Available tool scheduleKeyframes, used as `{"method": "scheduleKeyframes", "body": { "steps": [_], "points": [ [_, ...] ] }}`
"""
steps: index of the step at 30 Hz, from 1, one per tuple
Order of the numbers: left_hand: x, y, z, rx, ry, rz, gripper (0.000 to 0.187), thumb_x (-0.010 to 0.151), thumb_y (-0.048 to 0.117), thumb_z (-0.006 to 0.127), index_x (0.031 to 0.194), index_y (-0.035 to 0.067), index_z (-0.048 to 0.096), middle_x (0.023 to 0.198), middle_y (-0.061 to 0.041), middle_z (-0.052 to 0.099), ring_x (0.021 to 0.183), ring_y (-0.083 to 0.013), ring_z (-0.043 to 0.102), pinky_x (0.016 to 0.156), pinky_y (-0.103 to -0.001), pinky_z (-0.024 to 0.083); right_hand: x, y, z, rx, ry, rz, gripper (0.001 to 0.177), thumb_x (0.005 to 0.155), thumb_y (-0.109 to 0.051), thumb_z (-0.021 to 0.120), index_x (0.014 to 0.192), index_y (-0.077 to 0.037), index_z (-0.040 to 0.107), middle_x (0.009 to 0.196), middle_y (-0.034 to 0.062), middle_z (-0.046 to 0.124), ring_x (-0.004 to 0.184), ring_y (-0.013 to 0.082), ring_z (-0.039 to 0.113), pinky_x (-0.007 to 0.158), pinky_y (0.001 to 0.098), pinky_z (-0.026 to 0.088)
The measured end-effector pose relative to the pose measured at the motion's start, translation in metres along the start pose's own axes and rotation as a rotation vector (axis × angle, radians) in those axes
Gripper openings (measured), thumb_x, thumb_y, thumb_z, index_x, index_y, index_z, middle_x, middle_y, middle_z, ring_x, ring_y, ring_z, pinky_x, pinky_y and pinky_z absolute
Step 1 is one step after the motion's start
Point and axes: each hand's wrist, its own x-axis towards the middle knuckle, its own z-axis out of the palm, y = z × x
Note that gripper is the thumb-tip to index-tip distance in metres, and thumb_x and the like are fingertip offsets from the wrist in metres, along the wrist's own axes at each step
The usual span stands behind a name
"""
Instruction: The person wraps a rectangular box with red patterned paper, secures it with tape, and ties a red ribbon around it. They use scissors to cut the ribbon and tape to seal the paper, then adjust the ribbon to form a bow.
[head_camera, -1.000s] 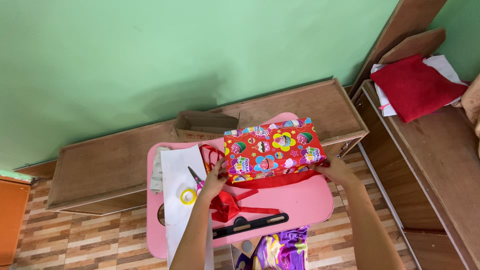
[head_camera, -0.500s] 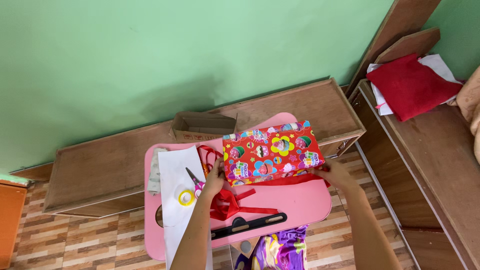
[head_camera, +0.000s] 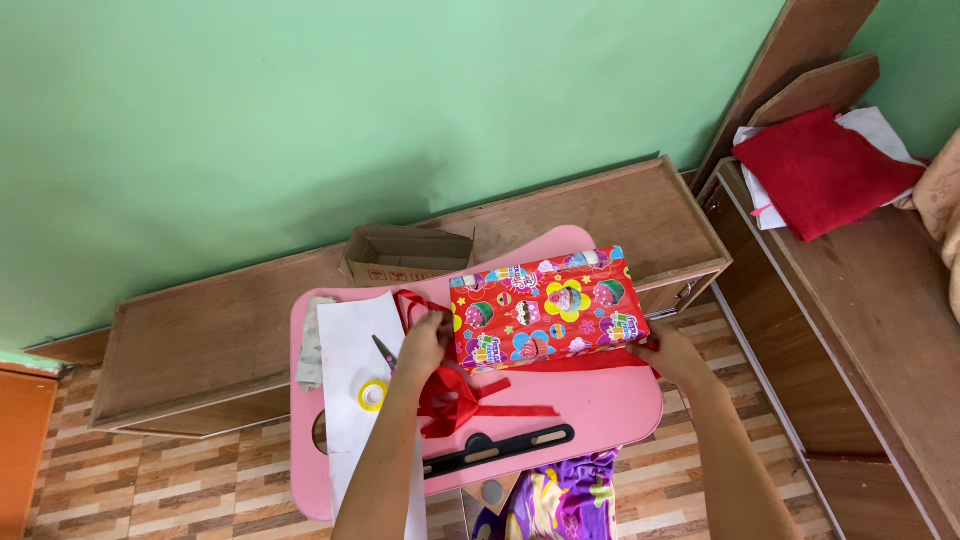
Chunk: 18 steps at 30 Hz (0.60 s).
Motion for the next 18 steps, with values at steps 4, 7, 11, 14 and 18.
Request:
{"method": "scheduleKeyframes", "body": {
  "steps": [4,7,11,14,18],
  "points": [
    [0.020,0.035,-0.016,0.159,0.215,-0.044,0.027,0.097,0.021,0.063,0.119,0.006,0.065,0.119,-0.021,0.066,0.111,-0.0410,0.063,0.094,-0.049,0.050,0.002,0.001,-0.002,-0.005,-0.028,-0.021,0.047,0.087,-0.023,0.075,0.130,-0.008,0.066,0.105,0.0127,0.078,0.090,0.0224,0.074,0.076,0.0379,0.059],
    [0.031,0.076,-0.028,0.012,0.365,0.175,0.064,0.091,0.047,0.071,0.139,0.009,0.053,0.140,-0.023,0.056,0.133,-0.0436,0.051,0.111,-0.056,0.041,0.000,0.006,-0.004,-0.050,0.005,-0.043,0.047,0.088,-0.021,0.075,0.131,-0.007,0.064,0.101,0.0130,0.077,0.089,0.0227,0.072,0.078,0.0371,0.057],
    [0.040,0.150,-0.030,0.184,-0.071,0.133,0.142,0.052,0.066,0.091,0.161,0.023,0.011,0.165,-0.028,0.009,0.153,-0.0453,0.006,0.119,-0.066,0.011,-0.003,0.009,-0.009,0.039,-0.018,0.010,0.046,0.089,-0.018,0.069,0.133,-0.007,0.064,0.096,0.0143,0.077,0.085,0.0247,0.073,0.076,0.0390,0.059],
    [0.040,0.198,-0.021,0.325,-0.312,0.137,0.163,0.037,0.070,0.095,0.164,0.029,0.000,0.169,-0.026,-0.006,0.156,-0.0442,-0.010,0.120,-0.067,0.002,0.000,0.016,-0.011,0.019,-0.005,-0.010,0.052,0.087,-0.016,0.067,0.139,-0.009,0.060,0.095,0.0144,0.076,0.085,0.0257,0.073,0.076,0.0399,0.059],
    [0.042,0.232,0.002,0.400,-0.461,0.275,0.171,0.034,0.078,0.093,0.164,0.031,-0.008,0.166,-0.031,-0.017,0.154,-0.0443,-0.018,0.121,-0.065,-0.003,0.012,0.028,-0.005,-0.067,0.038,-0.156,0.055,0.083,-0.012,0.067,0.137,-0.009,0.060,0.100,0.0164,0.076,0.088,0.0282,0.073,0.079,0.0399,0.058]
  ]
}}
